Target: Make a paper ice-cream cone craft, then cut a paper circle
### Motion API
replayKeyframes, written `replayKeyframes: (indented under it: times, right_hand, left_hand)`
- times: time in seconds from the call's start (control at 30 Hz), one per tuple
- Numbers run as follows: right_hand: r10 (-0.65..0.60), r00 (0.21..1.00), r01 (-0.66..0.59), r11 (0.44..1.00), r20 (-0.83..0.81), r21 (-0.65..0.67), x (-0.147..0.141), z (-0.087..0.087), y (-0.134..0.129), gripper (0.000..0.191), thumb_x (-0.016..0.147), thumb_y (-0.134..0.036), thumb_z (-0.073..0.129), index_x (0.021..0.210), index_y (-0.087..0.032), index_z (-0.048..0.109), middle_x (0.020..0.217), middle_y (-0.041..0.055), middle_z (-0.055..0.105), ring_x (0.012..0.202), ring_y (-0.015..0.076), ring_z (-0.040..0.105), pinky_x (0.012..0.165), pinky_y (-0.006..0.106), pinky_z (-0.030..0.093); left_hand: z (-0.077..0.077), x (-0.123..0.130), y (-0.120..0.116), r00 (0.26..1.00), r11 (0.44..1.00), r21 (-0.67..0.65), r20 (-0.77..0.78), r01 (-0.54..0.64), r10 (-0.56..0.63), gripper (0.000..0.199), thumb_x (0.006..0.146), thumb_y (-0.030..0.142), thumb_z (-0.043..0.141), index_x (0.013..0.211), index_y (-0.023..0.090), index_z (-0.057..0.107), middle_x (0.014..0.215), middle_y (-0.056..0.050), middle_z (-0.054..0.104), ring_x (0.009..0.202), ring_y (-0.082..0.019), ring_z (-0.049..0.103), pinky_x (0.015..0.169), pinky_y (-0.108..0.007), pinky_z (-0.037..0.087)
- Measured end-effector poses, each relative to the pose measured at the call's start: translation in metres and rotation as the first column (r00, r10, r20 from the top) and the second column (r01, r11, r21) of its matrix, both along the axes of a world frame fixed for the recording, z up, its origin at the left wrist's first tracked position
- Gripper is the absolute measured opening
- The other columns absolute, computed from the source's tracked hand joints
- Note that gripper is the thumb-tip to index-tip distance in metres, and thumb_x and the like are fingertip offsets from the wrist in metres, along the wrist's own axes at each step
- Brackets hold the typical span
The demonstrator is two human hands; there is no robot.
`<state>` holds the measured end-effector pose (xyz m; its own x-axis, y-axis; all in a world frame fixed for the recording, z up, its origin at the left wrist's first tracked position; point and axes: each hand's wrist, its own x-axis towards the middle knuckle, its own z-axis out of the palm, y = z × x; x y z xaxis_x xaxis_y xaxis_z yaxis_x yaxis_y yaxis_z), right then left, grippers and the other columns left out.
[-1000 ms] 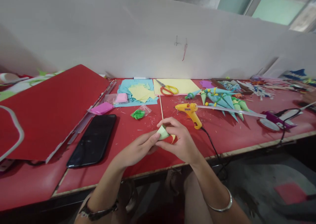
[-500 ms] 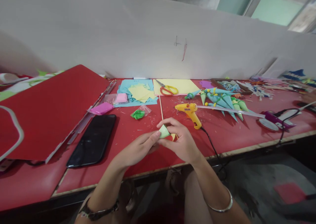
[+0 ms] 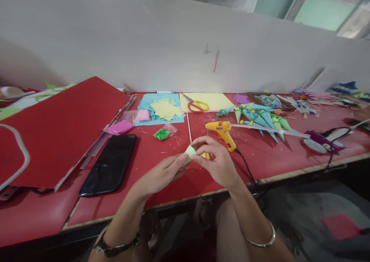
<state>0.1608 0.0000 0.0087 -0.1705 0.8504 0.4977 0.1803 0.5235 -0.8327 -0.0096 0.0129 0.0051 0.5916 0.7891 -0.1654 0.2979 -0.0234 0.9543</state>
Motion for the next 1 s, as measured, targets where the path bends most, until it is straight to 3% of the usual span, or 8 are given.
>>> replayKeyframes:
  times: [0.23, 0.33, 0.47, 0.6, 0.7, 0.8, 0.9, 1.0]
  right_hand:
    - [0.051, 0.997, -0.056, 0.995, 0.065, 0.083, 0.005, 0.000, 0.001, 0.013, 0.082, -0.019, 0.054, 0.074, -0.020, 0.063, 0.095, 0.0046, 0.057, 0.091, 0.0150, 0.056, 0.083, 0.029, 0.044]
    - [0.063, 0.993, -0.073, 0.991, 0.097, 0.111, 0.007, 0.001, 0.001, 0.011, 0.081, -0.019, 0.056, 0.072, -0.020, 0.063, 0.095, 0.0040, 0.056, 0.091, 0.0147, 0.055, 0.083, 0.030, 0.044]
    - [0.057, 0.992, -0.072, 0.988, 0.111, 0.136, 0.008, 0.001, 0.000, 0.009, 0.078, -0.020, 0.061, 0.070, -0.022, 0.063, 0.096, 0.0029, 0.054, 0.090, 0.0152, 0.055, 0.082, 0.032, 0.045]
    - [0.047, 0.991, -0.070, 0.980, 0.124, 0.188, 0.008, 0.001, -0.001, 0.008, 0.077, -0.020, 0.061, 0.071, -0.023, 0.064, 0.096, 0.0031, 0.052, 0.092, 0.0158, 0.053, 0.082, 0.033, 0.045]
    - [0.023, 0.979, -0.073, 0.967, 0.201, 0.244, 0.008, 0.002, 0.000, 0.008, 0.078, -0.020, 0.060, 0.072, -0.023, 0.064, 0.095, 0.0038, 0.051, 0.092, 0.0163, 0.052, 0.081, 0.033, 0.045]
    - [-0.059, 0.969, -0.014, 0.955, 0.239, 0.295, 0.013, 0.005, 0.001, 0.003, 0.079, -0.022, 0.059, 0.078, -0.022, 0.061, 0.092, 0.0040, 0.053, 0.089, 0.0168, 0.053, 0.080, 0.034, 0.045]
    - [-0.275, 0.938, 0.186, 0.913, 0.211, 0.362, 0.027, 0.008, 0.001, 0.005, 0.080, -0.023, 0.054, 0.077, -0.020, 0.056, 0.082, 0.0028, 0.055, 0.083, 0.0171, 0.054, 0.076, 0.033, 0.044]
    - [-0.528, 0.776, 0.386, 0.831, 0.346, 0.402, 0.047, 0.008, 0.000, 0.024, 0.081, -0.025, 0.049, 0.059, -0.020, 0.045, 0.063, -0.0008, 0.048, 0.064, 0.0144, 0.049, 0.062, 0.027, 0.039]
  left_hand:
    - [0.002, 0.000, -0.001, 1.000, 0.998, 0.054, -0.001, 0.023, -0.023, 0.044, 0.085, 0.053, 0.028, 0.064, 0.018, 0.045, 0.055, 0.005, 0.031, 0.049, -0.009, 0.029, 0.047, -0.023, 0.031]
    - [0.006, -0.001, 0.000, 0.998, 0.985, 0.161, 0.004, 0.056, -0.057, 0.040, 0.087, 0.047, 0.028, 0.068, 0.018, 0.046, 0.060, 0.003, 0.041, 0.055, -0.010, 0.037, 0.055, -0.025, 0.036]
    - [0.011, -0.005, 0.005, 0.994, 0.912, 0.396, -0.050, 0.109, -0.097, 0.027, 0.084, 0.042, 0.044, 0.083, 0.017, 0.055, 0.083, -0.003, 0.056, 0.080, -0.016, 0.049, 0.076, -0.028, 0.039]
    - [0.010, -0.009, 0.009, 0.984, 0.838, 0.528, -0.173, 0.136, -0.051, 0.024, 0.078, 0.040, 0.055, 0.078, 0.016, 0.056, 0.077, -0.001, 0.054, 0.073, -0.014, 0.050, 0.067, -0.025, 0.040]
    - [0.005, -0.011, 0.010, 0.966, 0.731, 0.673, -0.246, 0.109, 0.083, 0.020, 0.080, 0.036, 0.054, 0.073, 0.017, 0.055, 0.069, 0.001, 0.052, 0.062, -0.012, 0.048, 0.058, -0.022, 0.038]
    - [0.001, -0.014, 0.010, 0.948, 0.588, 0.807, -0.227, 0.056, 0.221, 0.012, 0.082, 0.028, 0.051, 0.078, 0.018, 0.056, 0.074, 0.000, 0.057, 0.064, -0.012, 0.053, 0.059, -0.021, 0.040]
    - [0.001, -0.018, 0.010, 0.937, 0.445, 0.895, -0.139, -0.020, 0.320, 0.010, 0.081, 0.026, 0.052, 0.083, 0.019, 0.058, 0.083, -0.003, 0.064, 0.071, -0.013, 0.059, 0.064, -0.020, 0.044]
    - [0.003, -0.021, 0.010, 0.911, 0.352, 0.928, -0.037, -0.121, 0.411, 0.009, 0.080, 0.023, 0.053, 0.085, 0.019, 0.060, 0.087, -0.003, 0.066, 0.079, -0.014, 0.061, 0.071, -0.021, 0.047]
